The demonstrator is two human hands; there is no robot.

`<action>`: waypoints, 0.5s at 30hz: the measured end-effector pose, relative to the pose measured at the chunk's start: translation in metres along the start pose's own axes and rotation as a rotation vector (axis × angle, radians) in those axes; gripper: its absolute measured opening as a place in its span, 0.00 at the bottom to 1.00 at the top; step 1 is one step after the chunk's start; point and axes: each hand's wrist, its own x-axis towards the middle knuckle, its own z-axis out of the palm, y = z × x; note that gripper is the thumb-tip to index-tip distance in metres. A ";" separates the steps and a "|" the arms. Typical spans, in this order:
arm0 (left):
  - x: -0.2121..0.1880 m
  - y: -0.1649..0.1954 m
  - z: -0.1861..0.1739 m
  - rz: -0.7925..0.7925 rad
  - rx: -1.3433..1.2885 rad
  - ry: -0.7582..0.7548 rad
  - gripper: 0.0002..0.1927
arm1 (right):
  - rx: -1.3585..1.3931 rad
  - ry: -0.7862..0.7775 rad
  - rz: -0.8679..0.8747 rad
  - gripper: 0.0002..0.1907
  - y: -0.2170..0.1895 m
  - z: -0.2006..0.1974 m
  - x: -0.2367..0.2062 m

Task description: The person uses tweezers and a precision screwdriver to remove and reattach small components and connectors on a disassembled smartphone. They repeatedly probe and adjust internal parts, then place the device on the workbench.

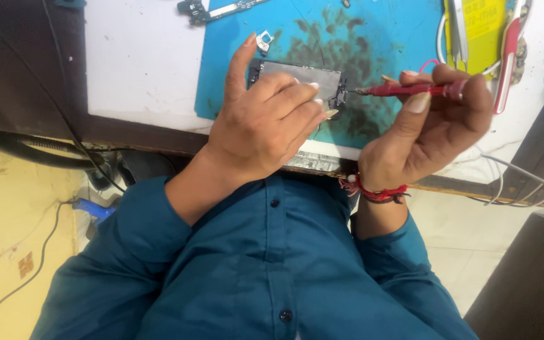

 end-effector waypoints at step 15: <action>0.003 0.002 -0.004 -0.014 0.004 -0.018 0.05 | -0.072 -0.107 -0.113 0.21 -0.005 0.007 0.004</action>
